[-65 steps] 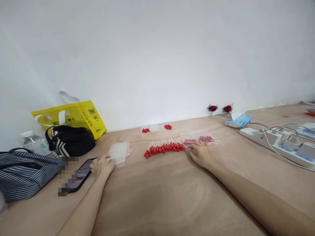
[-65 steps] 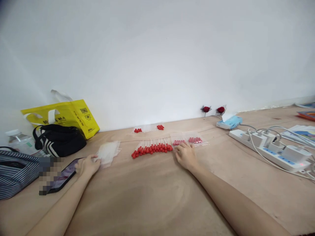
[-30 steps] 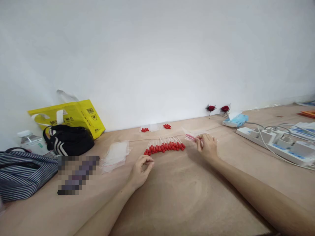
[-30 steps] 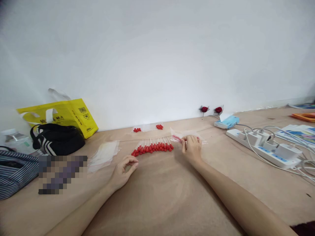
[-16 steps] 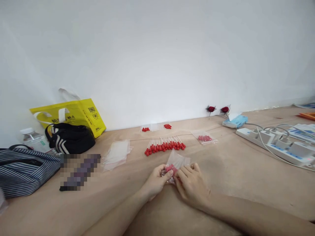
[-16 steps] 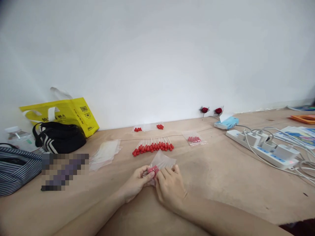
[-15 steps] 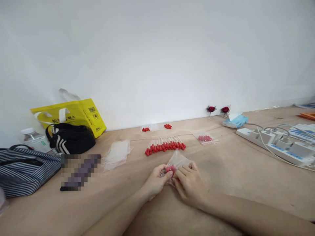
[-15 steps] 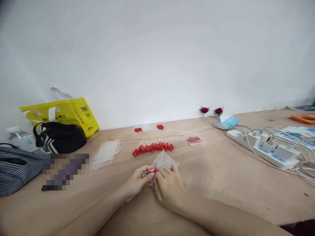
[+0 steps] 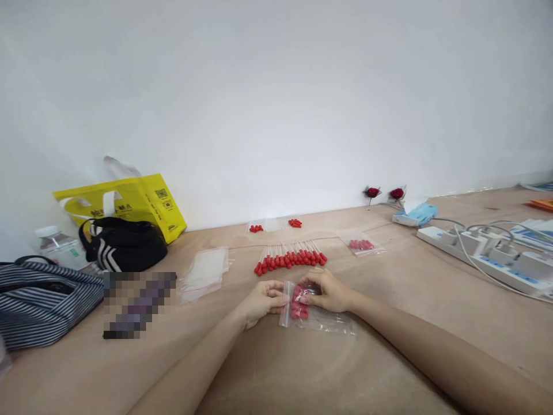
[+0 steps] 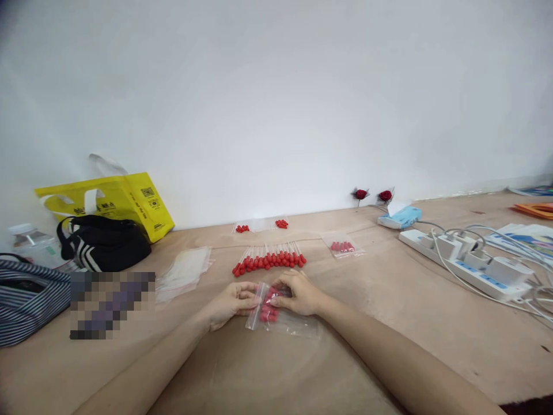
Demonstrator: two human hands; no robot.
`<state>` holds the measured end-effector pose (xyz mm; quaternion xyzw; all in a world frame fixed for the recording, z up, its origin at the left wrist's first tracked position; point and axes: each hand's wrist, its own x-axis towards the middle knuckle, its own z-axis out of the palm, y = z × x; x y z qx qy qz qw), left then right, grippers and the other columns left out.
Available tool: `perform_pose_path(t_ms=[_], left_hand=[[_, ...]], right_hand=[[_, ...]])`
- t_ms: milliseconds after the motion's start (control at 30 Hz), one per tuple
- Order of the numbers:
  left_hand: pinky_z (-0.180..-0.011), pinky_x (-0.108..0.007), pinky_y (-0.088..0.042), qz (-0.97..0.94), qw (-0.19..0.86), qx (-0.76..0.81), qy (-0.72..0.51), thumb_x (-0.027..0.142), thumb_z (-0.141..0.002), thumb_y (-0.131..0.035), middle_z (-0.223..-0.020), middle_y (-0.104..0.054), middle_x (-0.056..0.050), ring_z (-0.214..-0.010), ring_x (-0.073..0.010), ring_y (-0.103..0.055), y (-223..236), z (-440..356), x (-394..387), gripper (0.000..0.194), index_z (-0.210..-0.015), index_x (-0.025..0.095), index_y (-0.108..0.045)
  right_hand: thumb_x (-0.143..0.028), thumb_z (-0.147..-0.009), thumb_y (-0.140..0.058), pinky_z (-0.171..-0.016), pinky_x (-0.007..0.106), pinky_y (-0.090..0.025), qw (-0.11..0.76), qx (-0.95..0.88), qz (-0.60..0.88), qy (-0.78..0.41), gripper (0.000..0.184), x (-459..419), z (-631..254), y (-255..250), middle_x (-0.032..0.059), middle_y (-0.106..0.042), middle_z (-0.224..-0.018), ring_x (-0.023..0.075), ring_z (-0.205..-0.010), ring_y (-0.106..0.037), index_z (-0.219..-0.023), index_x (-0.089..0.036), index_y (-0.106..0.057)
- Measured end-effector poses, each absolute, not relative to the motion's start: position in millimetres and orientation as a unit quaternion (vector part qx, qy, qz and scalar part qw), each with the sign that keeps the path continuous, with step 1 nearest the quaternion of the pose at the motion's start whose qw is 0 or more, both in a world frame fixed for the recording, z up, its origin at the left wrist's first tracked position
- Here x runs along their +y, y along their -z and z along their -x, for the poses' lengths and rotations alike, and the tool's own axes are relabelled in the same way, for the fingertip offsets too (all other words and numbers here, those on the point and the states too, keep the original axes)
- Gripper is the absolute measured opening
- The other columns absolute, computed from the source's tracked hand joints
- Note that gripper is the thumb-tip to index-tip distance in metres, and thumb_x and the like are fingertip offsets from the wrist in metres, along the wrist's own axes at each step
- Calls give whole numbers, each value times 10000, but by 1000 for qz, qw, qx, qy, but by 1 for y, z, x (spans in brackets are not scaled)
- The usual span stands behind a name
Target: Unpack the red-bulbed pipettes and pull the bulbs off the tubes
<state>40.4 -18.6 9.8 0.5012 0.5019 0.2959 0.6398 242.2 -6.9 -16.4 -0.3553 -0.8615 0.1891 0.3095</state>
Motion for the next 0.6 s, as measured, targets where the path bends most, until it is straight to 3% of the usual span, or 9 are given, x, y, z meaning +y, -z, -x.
perform_pose_path(t_ms=[233, 433, 600], left_hand=[[-581, -248, -472, -464, 616, 553, -316, 225, -349, -832, -553, -605, 25, -526, -106, -586, -12, -44, -24, 536, -799, 106, -565], [-583, -241, -465, -477, 615, 543, -315, 253, -312, -833, -498, -588, 42, -497, -81, -553, -12, -48, -22, 500, -715, 101, -578], [-587, -244, -450, -491, 609, 540, -310, 282, -304, -829, -510, -597, 40, -507, -91, -558, -10, -47, -21, 479, -674, 107, -579]], right_hand=[[-411, -716, -618, -799, 344, -305, 290, -877, 353, -149, 286, -1, -240, 6, 21, -616, -887, 175, -859, -506, -937, -229, -604], [-262, -816, -509, -775, 330, -271, 262, -913, 303, -72, 244, -8, -225, -3, 16, -560, -1023, 157, -925, -462, -1047, -299, -580], [-230, -824, -499, -781, 337, -251, 268, -923, 276, -27, 213, -6, -221, -2, 16, -565, -1013, 159, -936, -447, -972, -316, -626]])
